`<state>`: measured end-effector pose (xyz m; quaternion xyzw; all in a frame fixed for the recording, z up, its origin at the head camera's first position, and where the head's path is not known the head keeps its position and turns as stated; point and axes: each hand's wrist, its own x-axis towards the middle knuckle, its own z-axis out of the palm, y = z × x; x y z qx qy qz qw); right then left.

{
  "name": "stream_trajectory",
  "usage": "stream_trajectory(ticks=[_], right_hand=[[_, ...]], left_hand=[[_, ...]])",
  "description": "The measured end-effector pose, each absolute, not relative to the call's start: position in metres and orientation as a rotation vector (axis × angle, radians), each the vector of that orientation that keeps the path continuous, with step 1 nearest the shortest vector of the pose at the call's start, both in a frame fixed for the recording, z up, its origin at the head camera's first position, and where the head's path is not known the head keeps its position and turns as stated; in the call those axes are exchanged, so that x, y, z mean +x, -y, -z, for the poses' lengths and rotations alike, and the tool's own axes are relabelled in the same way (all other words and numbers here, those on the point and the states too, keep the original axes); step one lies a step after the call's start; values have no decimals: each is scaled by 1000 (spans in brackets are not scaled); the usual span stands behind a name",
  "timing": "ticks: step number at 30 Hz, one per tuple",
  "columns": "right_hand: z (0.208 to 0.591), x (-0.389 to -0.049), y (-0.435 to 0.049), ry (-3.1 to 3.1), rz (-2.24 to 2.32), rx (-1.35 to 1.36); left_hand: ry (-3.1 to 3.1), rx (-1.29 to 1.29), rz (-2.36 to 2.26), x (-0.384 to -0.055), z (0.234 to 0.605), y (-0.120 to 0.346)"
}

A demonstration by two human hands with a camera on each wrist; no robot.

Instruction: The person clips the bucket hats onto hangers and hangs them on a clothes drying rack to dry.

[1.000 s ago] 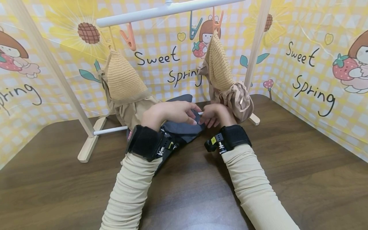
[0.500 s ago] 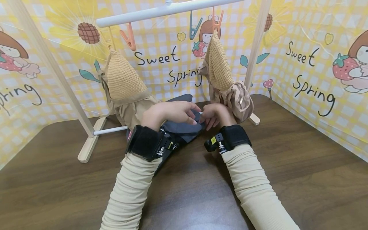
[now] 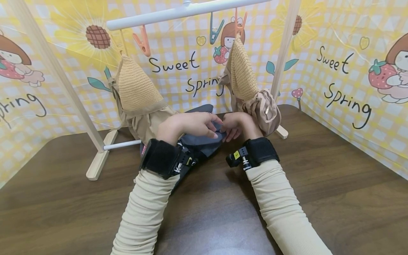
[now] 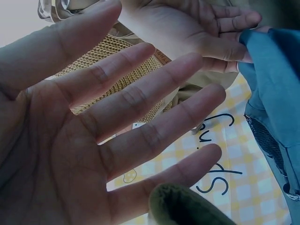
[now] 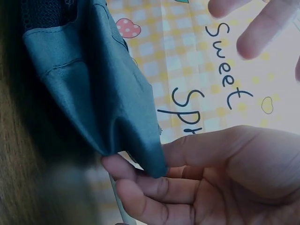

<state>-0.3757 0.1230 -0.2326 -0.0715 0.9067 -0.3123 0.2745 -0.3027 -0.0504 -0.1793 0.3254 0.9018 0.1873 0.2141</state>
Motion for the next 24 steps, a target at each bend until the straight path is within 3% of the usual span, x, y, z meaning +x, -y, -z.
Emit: stream_trajectory(ticks=[24], right_hand=[[227, -372, -116, -2534, 987, -270]], left_hand=[[-2495, 888, -544, -300, 177, 51]])
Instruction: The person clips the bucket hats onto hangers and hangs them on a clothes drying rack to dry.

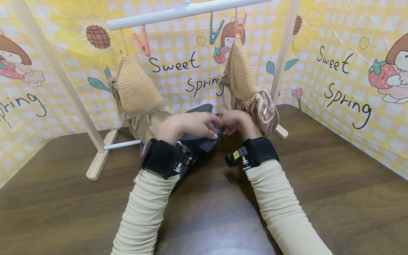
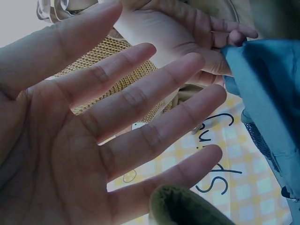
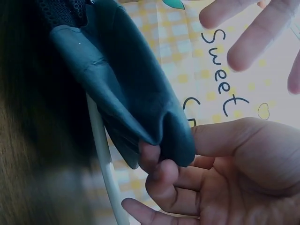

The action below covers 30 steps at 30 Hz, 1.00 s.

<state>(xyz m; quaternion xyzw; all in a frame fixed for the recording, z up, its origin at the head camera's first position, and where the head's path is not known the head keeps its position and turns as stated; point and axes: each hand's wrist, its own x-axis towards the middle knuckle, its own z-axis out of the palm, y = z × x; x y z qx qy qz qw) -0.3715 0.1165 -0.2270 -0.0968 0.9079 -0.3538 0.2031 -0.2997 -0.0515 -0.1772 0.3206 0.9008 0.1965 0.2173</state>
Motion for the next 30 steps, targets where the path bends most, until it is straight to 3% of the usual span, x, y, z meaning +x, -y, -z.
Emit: stream_trajectory(ticks=[16, 30], right_hand=[[218, -367, -117, -2677, 1198, -368], [214, -366, -114, -2745, 1533, -250]], left_hand=[[-2517, 935, -510, -301, 177, 51], [-2503, 902, -560, -298, 174, 54]])
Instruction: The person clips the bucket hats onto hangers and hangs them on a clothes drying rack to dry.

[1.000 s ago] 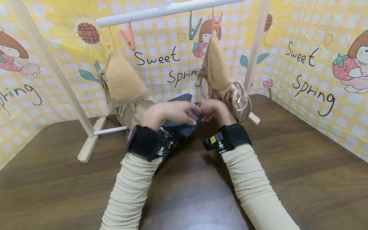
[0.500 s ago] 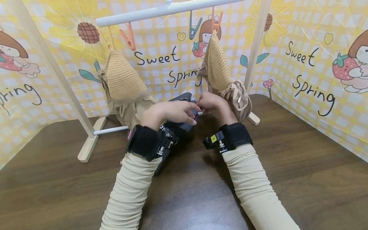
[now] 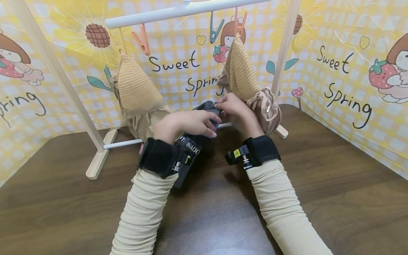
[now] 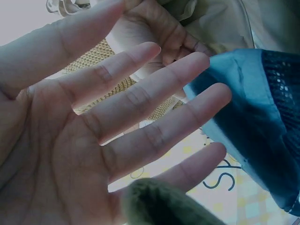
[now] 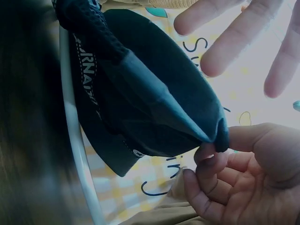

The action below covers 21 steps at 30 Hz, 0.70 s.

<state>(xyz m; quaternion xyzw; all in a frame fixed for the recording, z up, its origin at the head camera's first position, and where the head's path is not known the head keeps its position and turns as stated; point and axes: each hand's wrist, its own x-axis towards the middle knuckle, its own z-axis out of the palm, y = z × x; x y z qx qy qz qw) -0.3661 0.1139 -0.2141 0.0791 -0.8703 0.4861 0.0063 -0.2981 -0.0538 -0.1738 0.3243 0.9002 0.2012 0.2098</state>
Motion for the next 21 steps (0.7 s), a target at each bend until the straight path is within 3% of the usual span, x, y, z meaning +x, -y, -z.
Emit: stream_trajectory(ticks=[21], right_hand=[[200, -367, -113, 2419, -1345, 215]], left_hand=[[-2525, 887, -477, -294, 166, 58]])
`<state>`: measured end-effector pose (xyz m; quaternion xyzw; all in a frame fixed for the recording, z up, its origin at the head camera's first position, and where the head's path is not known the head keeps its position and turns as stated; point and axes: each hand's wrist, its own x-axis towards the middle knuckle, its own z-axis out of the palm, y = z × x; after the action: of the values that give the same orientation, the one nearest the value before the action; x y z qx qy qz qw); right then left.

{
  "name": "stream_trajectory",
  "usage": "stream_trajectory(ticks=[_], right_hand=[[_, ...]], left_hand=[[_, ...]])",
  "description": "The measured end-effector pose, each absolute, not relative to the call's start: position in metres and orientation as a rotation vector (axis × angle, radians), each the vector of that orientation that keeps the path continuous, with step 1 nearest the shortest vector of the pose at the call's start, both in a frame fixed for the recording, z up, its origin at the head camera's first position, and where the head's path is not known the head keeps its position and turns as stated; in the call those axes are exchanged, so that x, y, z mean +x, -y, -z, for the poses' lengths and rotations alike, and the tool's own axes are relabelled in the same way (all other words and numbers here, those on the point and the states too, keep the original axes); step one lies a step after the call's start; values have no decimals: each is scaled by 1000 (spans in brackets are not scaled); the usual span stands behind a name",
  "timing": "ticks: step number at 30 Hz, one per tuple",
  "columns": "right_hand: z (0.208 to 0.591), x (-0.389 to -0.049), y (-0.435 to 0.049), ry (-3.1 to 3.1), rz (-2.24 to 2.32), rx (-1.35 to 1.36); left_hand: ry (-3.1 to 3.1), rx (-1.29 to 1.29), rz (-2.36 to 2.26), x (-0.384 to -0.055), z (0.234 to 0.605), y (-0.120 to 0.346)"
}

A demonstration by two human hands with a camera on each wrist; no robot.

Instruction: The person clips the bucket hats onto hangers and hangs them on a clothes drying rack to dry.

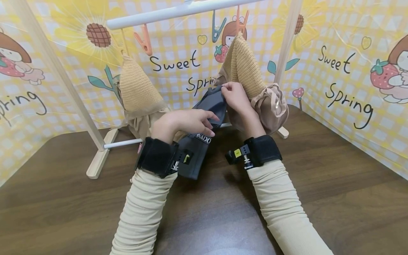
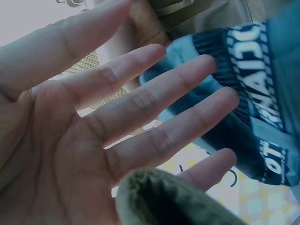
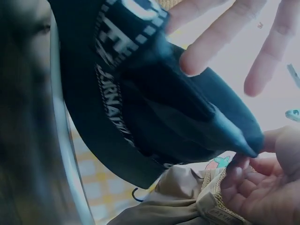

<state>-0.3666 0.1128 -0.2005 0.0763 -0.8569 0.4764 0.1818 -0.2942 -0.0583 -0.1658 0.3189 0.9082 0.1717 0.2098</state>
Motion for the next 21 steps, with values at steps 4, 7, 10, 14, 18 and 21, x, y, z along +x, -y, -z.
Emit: stream_trajectory(ticks=[4, 7, 10, 14, 18, 21], right_hand=[[198, -365, -113, 2346, -1356, 227], [196, -364, -113, 2341, -1349, 243], [196, -364, -113, 2347, -1343, 248], [195, -363, -112, 2346, -1357, 239], [194, -361, -111, 2329, -1394, 228], [193, -359, -110, 2316, -1407, 223]], left_hand=[[-2520, 877, -476, -296, 167, 58], [-2520, 866, -474, -298, 169, 58], [-2521, 863, -472, -300, 170, 58], [-2520, 858, -472, -301, 171, 58], [-2523, 858, -468, -300, 170, 57], [-2525, 866, -465, -300, 170, 57]])
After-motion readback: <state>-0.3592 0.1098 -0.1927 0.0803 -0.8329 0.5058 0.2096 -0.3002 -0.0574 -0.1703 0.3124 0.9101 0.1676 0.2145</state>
